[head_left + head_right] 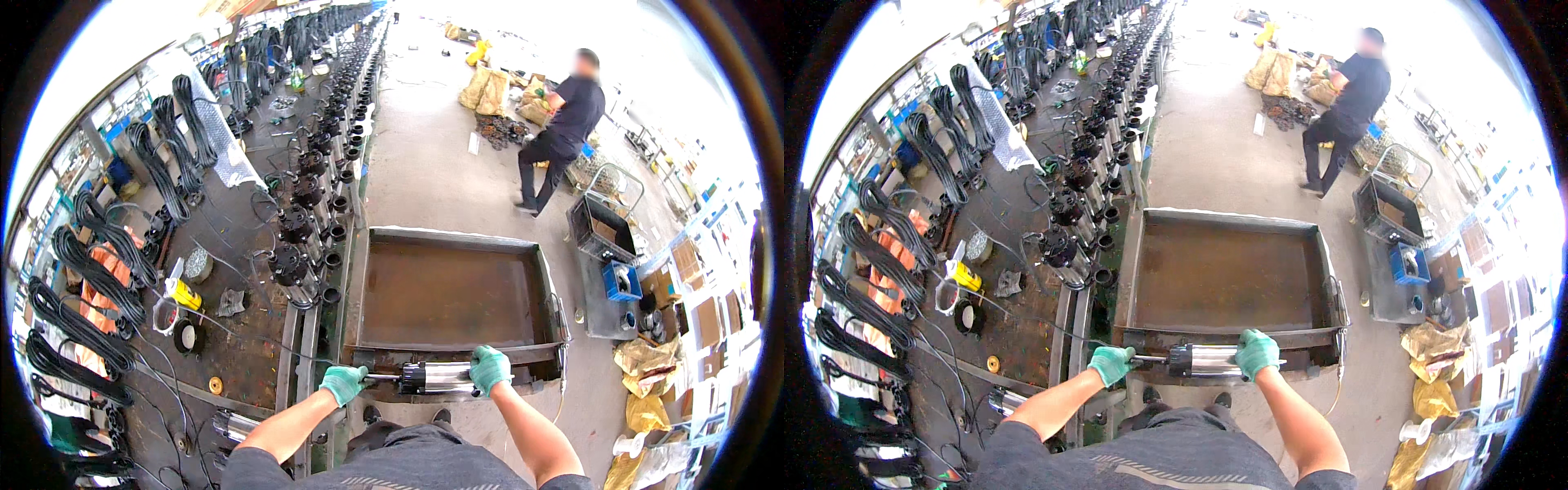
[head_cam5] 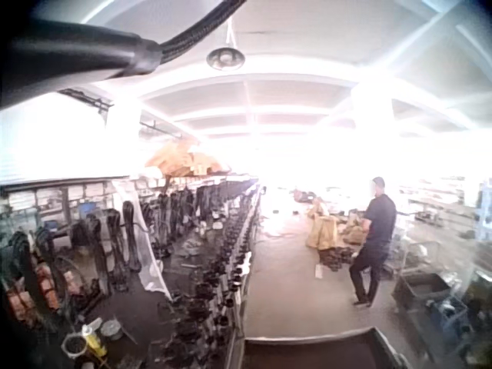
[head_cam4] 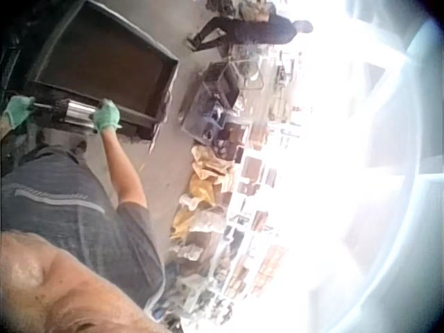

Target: The person repeatedly picks up cylindrical submersible pumps from a rack and places them into a rectangular metal tray filled with water. They submerge the pumps to test their operation, then lift them out and return them to the rack. This cycle is repeated for multiple units in a workshop environment.

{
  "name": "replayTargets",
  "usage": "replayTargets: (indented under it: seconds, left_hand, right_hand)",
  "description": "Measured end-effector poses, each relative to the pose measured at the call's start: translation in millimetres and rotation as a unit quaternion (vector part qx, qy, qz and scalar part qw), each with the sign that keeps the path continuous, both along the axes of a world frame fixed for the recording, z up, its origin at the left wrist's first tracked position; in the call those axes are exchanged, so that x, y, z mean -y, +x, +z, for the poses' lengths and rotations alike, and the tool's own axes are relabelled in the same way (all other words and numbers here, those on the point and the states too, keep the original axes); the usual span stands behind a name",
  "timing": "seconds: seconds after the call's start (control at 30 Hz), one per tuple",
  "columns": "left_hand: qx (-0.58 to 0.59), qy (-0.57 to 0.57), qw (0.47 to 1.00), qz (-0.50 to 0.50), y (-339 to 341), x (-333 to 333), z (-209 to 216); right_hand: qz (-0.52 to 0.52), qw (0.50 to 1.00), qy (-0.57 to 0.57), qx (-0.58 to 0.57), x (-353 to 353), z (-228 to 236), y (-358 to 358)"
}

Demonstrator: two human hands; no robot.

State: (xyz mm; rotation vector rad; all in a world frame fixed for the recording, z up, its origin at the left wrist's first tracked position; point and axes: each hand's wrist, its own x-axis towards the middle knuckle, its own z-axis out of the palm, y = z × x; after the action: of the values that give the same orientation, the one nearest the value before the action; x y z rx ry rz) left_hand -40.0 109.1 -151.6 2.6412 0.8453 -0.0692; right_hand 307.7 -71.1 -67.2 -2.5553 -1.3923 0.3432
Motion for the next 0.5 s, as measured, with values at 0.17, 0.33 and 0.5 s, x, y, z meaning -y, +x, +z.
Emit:
replayTargets:
  seconds: [0.17,0.33,0.5]
  left_hand:
    - [-0.011,-0.394,0.912,0.114,8,-16,17]
    - [0.077,-0.549,0.801,0.228,-1,-14,-3]
    - [0.21,-0.059,0.972,0.085,-1,11,-15]
  right_hand:
    - [-0.002,1.0,0.029,0.007,0,-3,1]
    - [0.003,1.0,0.023,-0.007,-2,2,0]
    - [-0.001,1.0,0.009,-0.003,-5,17,-3]
